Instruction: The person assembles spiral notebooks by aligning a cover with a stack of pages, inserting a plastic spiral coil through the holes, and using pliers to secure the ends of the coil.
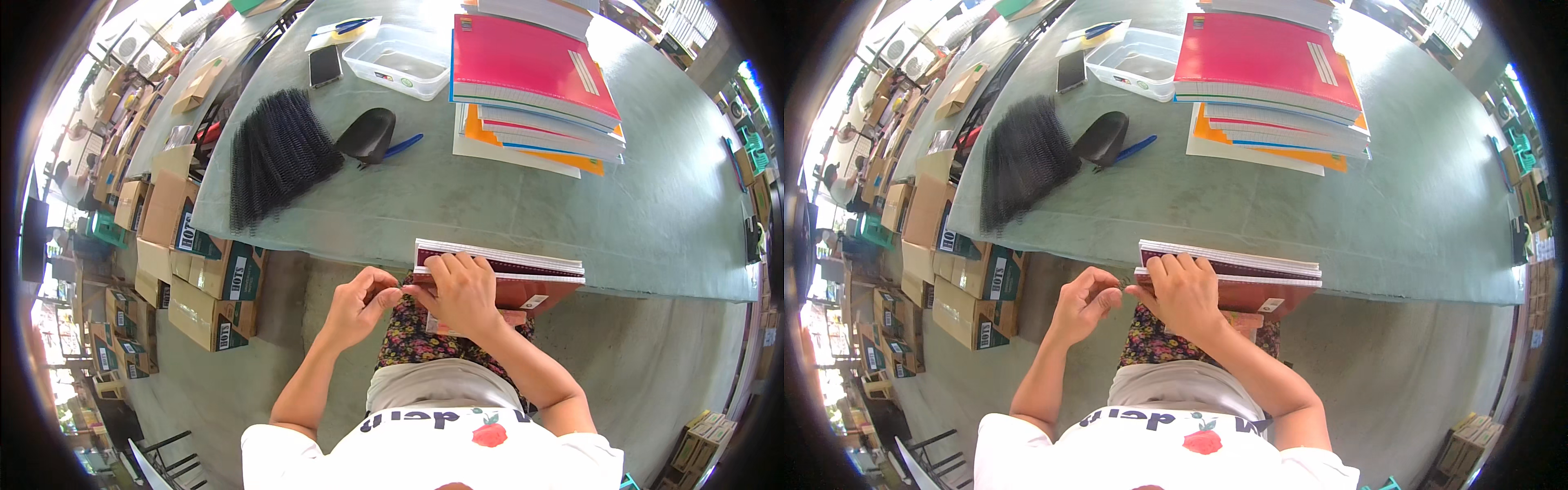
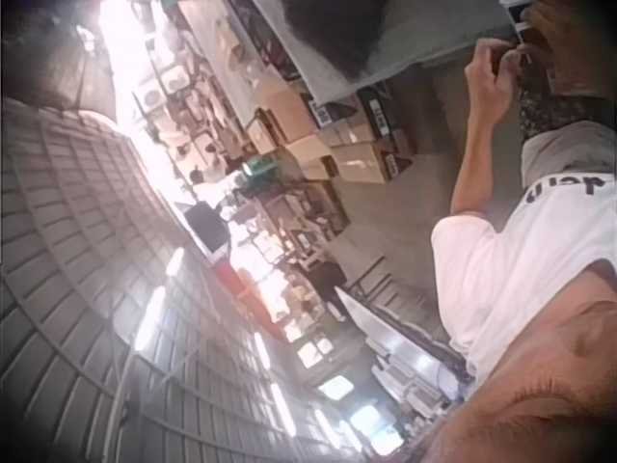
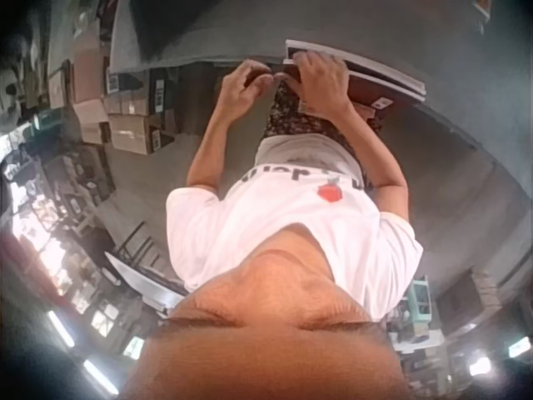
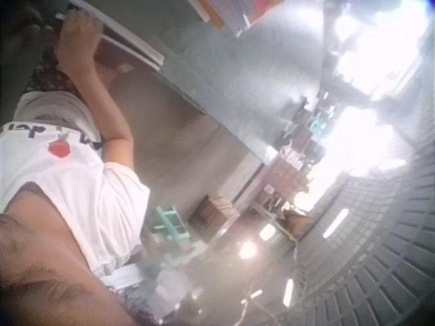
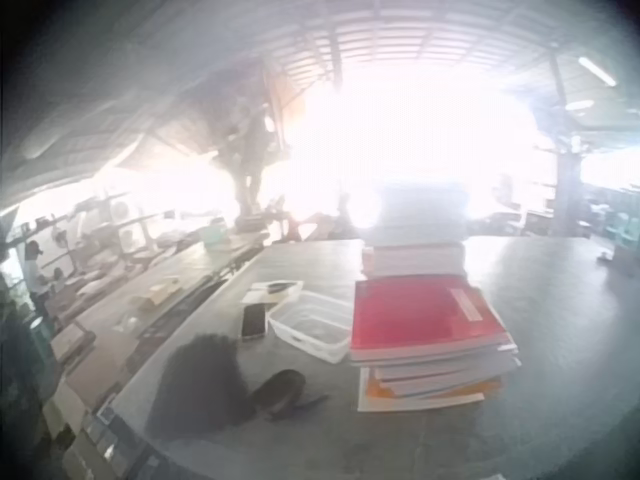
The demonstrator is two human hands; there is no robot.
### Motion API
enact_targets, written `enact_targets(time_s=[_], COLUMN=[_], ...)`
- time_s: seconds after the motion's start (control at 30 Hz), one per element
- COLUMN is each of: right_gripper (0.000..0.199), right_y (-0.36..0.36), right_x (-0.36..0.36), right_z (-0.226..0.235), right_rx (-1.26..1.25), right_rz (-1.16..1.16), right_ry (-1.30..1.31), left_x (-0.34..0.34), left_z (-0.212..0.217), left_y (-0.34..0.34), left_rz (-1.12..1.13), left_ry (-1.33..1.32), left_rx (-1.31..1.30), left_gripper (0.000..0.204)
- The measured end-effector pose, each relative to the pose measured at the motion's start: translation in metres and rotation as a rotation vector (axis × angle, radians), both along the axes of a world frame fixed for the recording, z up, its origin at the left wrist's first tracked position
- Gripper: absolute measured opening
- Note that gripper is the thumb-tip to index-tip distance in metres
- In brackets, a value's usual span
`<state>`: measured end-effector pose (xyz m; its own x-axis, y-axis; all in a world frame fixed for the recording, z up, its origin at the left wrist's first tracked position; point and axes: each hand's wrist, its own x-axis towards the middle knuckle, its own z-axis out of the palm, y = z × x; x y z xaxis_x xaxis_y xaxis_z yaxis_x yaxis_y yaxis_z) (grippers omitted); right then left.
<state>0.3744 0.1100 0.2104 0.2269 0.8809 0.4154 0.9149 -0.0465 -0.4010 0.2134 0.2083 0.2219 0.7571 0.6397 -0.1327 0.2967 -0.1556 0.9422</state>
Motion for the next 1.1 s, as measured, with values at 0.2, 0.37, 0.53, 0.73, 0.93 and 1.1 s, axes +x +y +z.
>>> enact_targets(time_s=[0.2,0.37,0.53,0.73,0.93,1.1], right_gripper=[0.023,0.017,0.016,0.016,0.019,0.026], right_y=[0.002,-0.003,-0.004,-0.003,-0.010,-0.008], right_x=[0.000,0.003,0.005,0.004,0.005,0.003], right_z=[-0.003,-0.002,0.001,0.001,0.007,0.003], right_rx=[0.005,0.031,0.090,0.093,0.032,0.078], right_rz=[-0.039,-0.027,0.002,0.052,0.152,0.132], right_ry=[-0.011,0.063,0.142,0.129,0.137,0.110], left_x=[0.012,0.016,0.023,0.028,0.011,0.017], left_z=[0.001,0.002,0.014,-0.012,0.019,-0.003], left_y=[-0.005,-0.008,-0.005,0.003,0.018,0.006], left_rz=[-0.009,0.046,0.047,0.088,-0.246,-0.129], left_ry=[-0.026,0.012,0.179,-0.268,0.125,0.100], left_rx=[0.193,0.324,0.064,1.013,0.116,0.189], left_gripper=[0.019,0.031,0.036,0.035,0.030,0.024])
